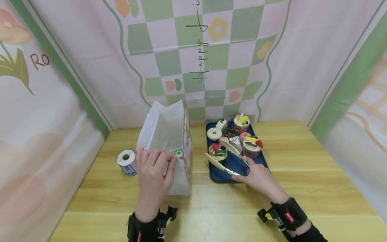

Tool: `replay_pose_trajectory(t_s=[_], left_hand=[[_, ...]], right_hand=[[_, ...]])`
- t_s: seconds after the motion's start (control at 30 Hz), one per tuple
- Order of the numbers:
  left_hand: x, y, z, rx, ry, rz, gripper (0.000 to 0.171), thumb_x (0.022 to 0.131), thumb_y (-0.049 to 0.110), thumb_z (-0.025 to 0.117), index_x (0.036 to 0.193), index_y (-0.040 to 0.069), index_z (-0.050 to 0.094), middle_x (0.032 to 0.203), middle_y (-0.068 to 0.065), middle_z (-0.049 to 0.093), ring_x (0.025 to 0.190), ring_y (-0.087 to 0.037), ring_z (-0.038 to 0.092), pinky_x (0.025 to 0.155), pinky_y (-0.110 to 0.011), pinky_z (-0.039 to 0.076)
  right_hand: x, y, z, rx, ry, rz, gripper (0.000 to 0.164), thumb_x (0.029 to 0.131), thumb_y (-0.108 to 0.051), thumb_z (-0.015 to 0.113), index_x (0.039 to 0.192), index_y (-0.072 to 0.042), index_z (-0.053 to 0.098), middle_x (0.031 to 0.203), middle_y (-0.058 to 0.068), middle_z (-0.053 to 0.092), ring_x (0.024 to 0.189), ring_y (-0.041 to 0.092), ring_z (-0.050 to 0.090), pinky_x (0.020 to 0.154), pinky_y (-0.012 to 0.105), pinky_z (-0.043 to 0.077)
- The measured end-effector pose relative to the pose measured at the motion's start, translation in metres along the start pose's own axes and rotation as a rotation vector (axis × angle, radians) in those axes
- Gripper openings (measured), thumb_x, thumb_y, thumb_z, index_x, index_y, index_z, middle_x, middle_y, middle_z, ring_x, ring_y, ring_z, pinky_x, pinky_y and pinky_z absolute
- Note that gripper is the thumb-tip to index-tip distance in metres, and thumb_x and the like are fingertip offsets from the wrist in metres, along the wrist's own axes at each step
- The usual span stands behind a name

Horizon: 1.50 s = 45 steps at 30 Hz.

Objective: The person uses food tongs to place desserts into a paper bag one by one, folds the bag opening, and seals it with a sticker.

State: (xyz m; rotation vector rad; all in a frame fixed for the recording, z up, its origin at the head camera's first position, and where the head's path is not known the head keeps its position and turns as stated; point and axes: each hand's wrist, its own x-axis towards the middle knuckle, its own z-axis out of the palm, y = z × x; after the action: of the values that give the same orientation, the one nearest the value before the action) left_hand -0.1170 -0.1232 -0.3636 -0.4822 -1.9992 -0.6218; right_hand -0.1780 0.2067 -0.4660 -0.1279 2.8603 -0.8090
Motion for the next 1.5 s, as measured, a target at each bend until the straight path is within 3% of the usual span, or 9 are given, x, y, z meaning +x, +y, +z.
replay_pose_trajectory(t_s=[0.37, 1.1, 1.5], left_hand=[[0.0006, -0.0017, 0.0002, 0.009, 0.001, 0.019, 0.017, 0.093, 0.024, 0.06, 0.086, 0.011, 0.067, 0.085, -0.004, 0.064, 0.087, -0.026, 0.052, 0.104, -0.062, 0.028], [0.0008, -0.0037, 0.0031, 0.006, 0.011, 0.02, 0.017, 0.092, 0.025, 0.06, 0.086, 0.011, 0.067, 0.085, -0.005, 0.064, 0.087, -0.027, 0.051, 0.103, -0.062, 0.028], [0.0, -0.0039, 0.0029, 0.004, 0.013, 0.014, 0.018, 0.092, 0.025, 0.059, 0.086, 0.01, 0.066, 0.084, -0.005, 0.063, 0.087, -0.027, 0.051, 0.103, -0.062, 0.028]], right_hand=[[0.0, -0.0039, 0.0049, -0.009, 0.004, 0.024, 0.11, 0.074, -0.067, 0.071, 0.149, 0.002, 0.03, 0.078, 0.005, 0.062, 0.06, 0.016, 0.055, 0.053, 0.031, 0.041], [0.0002, -0.0029, 0.009, -0.038, -0.001, 0.017, 0.098, 0.084, -0.062, 0.064, 0.148, 0.004, 0.031, 0.078, 0.002, 0.06, 0.059, 0.014, 0.053, 0.053, 0.03, 0.039], [-0.0025, -0.0033, 0.0064, -0.035, 0.03, -0.022, 0.098, 0.084, -0.06, 0.064, 0.148, 0.006, 0.03, 0.075, 0.001, 0.06, 0.057, 0.013, 0.053, 0.052, 0.028, 0.04]])
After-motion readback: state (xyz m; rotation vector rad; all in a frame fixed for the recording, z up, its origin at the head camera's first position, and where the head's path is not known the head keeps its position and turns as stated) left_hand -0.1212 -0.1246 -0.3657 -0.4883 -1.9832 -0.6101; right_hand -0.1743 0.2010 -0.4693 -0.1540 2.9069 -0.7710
